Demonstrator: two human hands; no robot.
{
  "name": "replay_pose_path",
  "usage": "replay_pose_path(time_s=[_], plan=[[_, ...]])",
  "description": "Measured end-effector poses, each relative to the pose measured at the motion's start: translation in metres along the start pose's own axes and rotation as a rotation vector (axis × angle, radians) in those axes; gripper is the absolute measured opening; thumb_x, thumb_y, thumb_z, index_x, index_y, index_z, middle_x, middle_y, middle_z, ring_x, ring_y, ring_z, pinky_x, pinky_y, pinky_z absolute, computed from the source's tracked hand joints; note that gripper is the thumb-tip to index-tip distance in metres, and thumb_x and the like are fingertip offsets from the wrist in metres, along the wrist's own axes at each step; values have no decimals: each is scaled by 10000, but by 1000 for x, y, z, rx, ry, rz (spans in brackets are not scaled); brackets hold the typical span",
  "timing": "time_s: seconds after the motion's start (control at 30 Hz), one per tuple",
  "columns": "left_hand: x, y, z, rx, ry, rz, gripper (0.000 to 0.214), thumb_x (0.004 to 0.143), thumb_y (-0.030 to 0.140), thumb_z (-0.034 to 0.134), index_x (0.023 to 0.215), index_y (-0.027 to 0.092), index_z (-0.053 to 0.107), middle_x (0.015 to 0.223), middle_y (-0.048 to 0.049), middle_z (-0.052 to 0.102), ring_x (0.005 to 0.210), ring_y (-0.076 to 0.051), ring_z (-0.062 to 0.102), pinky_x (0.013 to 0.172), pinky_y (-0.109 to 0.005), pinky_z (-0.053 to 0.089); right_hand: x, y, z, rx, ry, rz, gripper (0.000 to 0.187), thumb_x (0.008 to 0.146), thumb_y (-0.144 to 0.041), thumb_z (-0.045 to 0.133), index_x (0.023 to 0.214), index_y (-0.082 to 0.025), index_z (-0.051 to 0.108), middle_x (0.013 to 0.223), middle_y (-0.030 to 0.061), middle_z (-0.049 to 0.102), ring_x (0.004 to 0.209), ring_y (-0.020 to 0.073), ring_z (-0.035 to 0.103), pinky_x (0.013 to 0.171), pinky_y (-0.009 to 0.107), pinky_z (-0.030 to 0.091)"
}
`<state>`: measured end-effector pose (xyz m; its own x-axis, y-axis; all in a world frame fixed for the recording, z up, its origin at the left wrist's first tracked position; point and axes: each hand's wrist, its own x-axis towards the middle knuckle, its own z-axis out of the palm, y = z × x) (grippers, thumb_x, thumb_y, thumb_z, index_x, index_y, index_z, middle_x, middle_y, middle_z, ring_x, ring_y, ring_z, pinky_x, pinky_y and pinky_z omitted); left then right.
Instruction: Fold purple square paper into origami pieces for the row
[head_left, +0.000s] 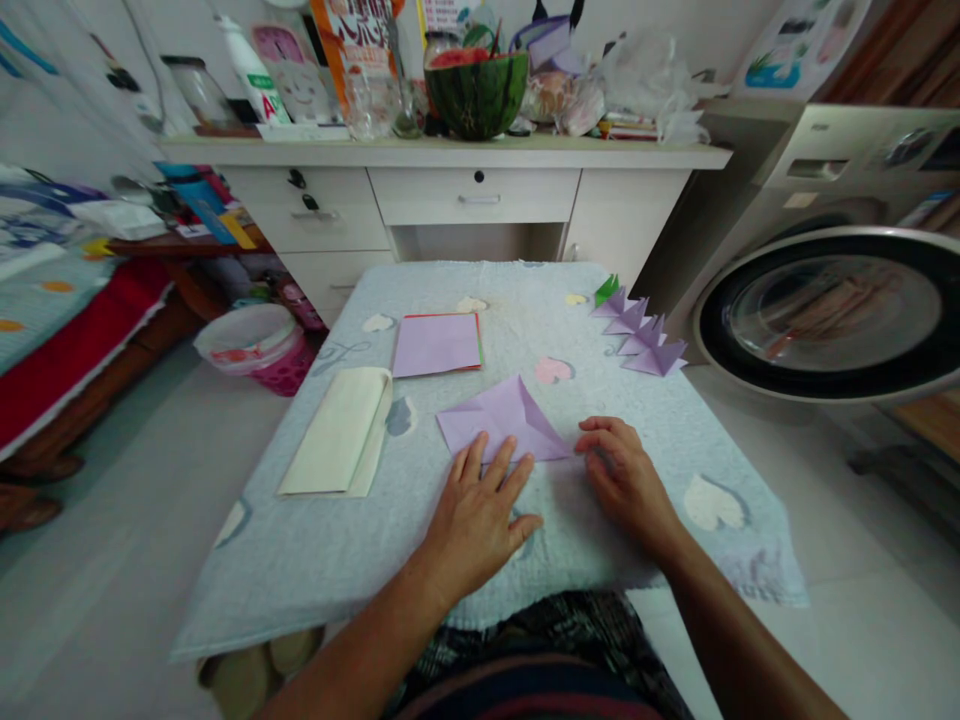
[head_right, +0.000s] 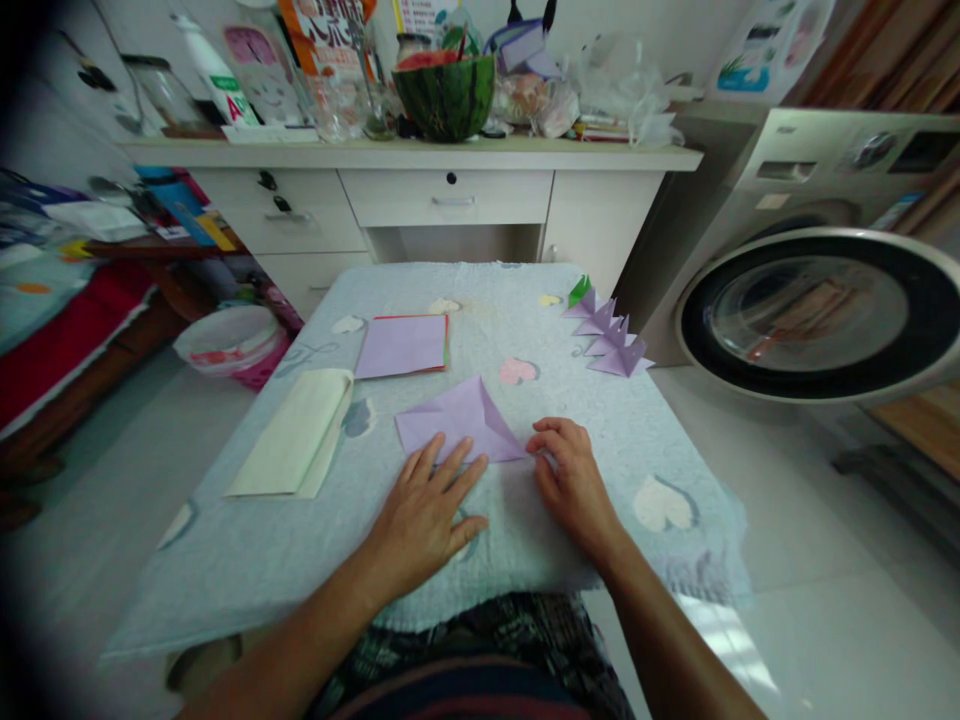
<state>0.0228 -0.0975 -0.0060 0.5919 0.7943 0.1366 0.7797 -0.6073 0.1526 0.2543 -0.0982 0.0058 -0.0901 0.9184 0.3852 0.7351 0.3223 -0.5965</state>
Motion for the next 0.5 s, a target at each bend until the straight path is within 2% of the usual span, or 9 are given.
replay_pose_path(time_s=[0.1,0.2,0.37,0.5], plan=[[0,0,0,1,12,4,642,892,625,461,1442,297,404,1545,-53,355,1431,-375,231,1131,-556,239,-13,-15,-2,-4,-50,-151,249,830,-50,467,966,-212,600,1093,92,614,1048,246,537,899,458,464],[0,1,1,7,13,0,647,889,629,462,1441,295,407,1543,-54,358,1429,-377,234,1130,-555,243,-22,-25,5,-41,-151,-264,310,849,-57,479,1103,-183,604,1141,107,637,1074,247,550,927,458,467],[1,1,2,9,9,-2,657,887,629,465,1447,291,398,1549,-50,347,1438,-375,212,1132,-554,247,-27,-26,18,-156,-166,-296,351,897,-118,493,1233,-168,584,1276,123,619,1175,260,550,980,479,455],[0,1,3,5,18,-4,658,886,622,475,1448,290,395,1548,-54,349,1439,-375,212,1130,-559,252,-27,-23,20,-204,-202,-292,365,916,-151,491,1272,-167,572,1321,123,602,1236,259,533,1014,488,440]])
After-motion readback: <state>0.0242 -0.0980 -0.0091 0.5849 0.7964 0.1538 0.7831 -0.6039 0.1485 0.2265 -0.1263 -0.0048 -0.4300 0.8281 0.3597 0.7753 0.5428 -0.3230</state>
